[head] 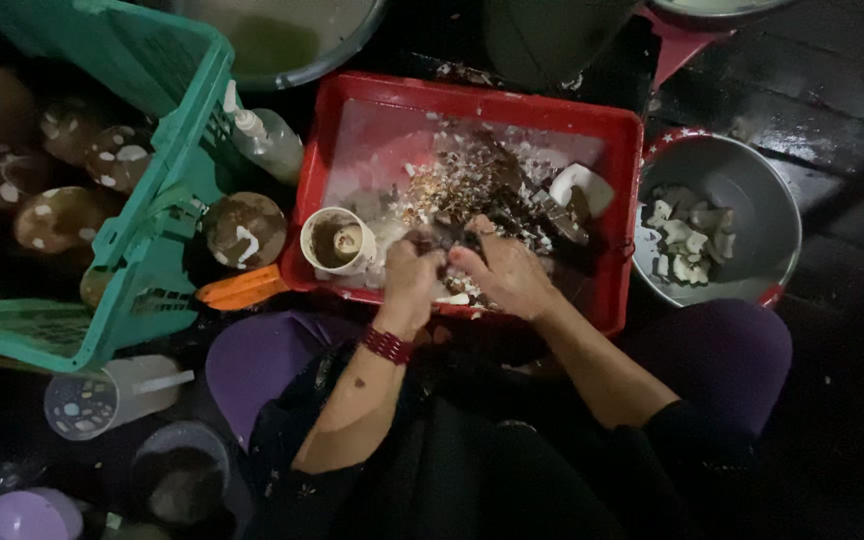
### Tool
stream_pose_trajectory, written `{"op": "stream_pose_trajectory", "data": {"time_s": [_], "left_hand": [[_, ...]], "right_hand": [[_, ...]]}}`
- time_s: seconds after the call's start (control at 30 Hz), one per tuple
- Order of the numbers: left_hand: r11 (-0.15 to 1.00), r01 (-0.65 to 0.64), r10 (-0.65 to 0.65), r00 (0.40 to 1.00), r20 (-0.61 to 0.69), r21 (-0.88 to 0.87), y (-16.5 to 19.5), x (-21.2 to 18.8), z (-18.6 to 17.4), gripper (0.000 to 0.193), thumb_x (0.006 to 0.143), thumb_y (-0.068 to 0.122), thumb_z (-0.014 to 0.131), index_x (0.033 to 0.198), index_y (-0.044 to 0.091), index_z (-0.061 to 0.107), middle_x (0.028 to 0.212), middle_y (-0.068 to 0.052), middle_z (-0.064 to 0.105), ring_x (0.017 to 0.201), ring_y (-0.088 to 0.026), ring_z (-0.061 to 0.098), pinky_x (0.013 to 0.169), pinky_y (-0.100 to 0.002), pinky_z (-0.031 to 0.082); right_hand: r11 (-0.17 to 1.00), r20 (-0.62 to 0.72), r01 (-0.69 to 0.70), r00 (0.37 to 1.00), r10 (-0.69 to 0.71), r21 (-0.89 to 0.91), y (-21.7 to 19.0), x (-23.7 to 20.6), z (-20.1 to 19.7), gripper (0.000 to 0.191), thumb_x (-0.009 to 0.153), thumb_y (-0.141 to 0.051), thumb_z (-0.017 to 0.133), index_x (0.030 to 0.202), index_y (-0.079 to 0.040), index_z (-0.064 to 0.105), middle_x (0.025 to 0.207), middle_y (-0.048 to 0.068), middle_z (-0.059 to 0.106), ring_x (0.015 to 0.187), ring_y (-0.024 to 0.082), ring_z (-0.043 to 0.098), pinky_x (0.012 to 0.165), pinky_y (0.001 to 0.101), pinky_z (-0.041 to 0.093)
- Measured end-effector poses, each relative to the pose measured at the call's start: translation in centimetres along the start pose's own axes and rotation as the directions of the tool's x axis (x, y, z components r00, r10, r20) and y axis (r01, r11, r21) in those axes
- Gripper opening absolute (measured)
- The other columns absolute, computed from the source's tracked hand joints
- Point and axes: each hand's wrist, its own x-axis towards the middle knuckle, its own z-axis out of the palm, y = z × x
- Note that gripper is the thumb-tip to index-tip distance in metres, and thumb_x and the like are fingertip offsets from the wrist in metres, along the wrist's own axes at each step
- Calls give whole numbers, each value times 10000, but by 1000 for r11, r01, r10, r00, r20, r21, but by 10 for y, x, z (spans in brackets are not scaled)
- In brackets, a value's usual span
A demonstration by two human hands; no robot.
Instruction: The person sits on the floor and scrapes the inner surface of coconut shell halves with a small knife over a red tray, letting scraped debris fall into the tray, and places finished scraped shell pieces into a metal bowl beside them. They repeatedly pick up shell pieces from the tray, scrape them, and set cleaned pieces aside.
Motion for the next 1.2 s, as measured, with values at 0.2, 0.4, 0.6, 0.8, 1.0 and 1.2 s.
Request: {"op": "stream_pose_trajectory", "data": {"time_s": [0.2,0.4,0.6,0.8,1.0,1.2], "left_hand": [[997,1,-3,1000,-28,-79,11,-1,4,333,788,-91,550,1086,-41,690,969,-62,708,842,-157,679,726,-292,552],[994,-56,60,998,-30,96,13,-6,10,210,829,-70,593,1015,-36,686,917,-68,691,812,-148,639,705,-305,535],[984,-115,126,989,-73,136,6,2,4,183,792,-96,589,951,-54,671,906,-92,674,817,-175,628,730,-316,527],[978,-86,95,995,-41,189,9,-6,12,194,842,-49,599,1010,-21,693,928,-84,711,818,-171,661,726,-306,541],[993,-83,83,997,-3,80,13,-14,22,257,887,-49,550,1096,-37,699,967,-86,700,828,-170,615,736,-327,511],[929,-226,254,965,-60,291,16,-11,17,271,853,-58,541,1071,-25,700,939,-64,716,860,-161,656,783,-318,531]], "right_hand": [[994,-42,100,994,-97,54,-5,-4,-4,642,994,-513,535,1451,-78,415,1009,218,728,963,415,701,863,486,505],[992,34,-98,995,96,83,-12,-1,-5,620,979,-524,485,1451,-128,423,981,187,757,963,376,743,879,459,531],[996,15,-34,999,33,83,-19,-3,-9,701,954,-498,516,1532,-149,328,993,218,718,973,390,696,873,457,501],[987,67,-155,986,152,34,-14,-1,-4,587,1001,-517,465,1410,-95,475,905,202,731,882,369,737,815,459,541],[985,35,-158,987,156,63,-12,6,-7,619,1029,-556,435,1372,-45,506,841,173,722,845,333,732,798,461,550],[979,10,-20,1000,19,202,-12,-2,-3,689,952,-526,482,1475,-79,439,998,202,713,949,372,709,851,447,526]]}}
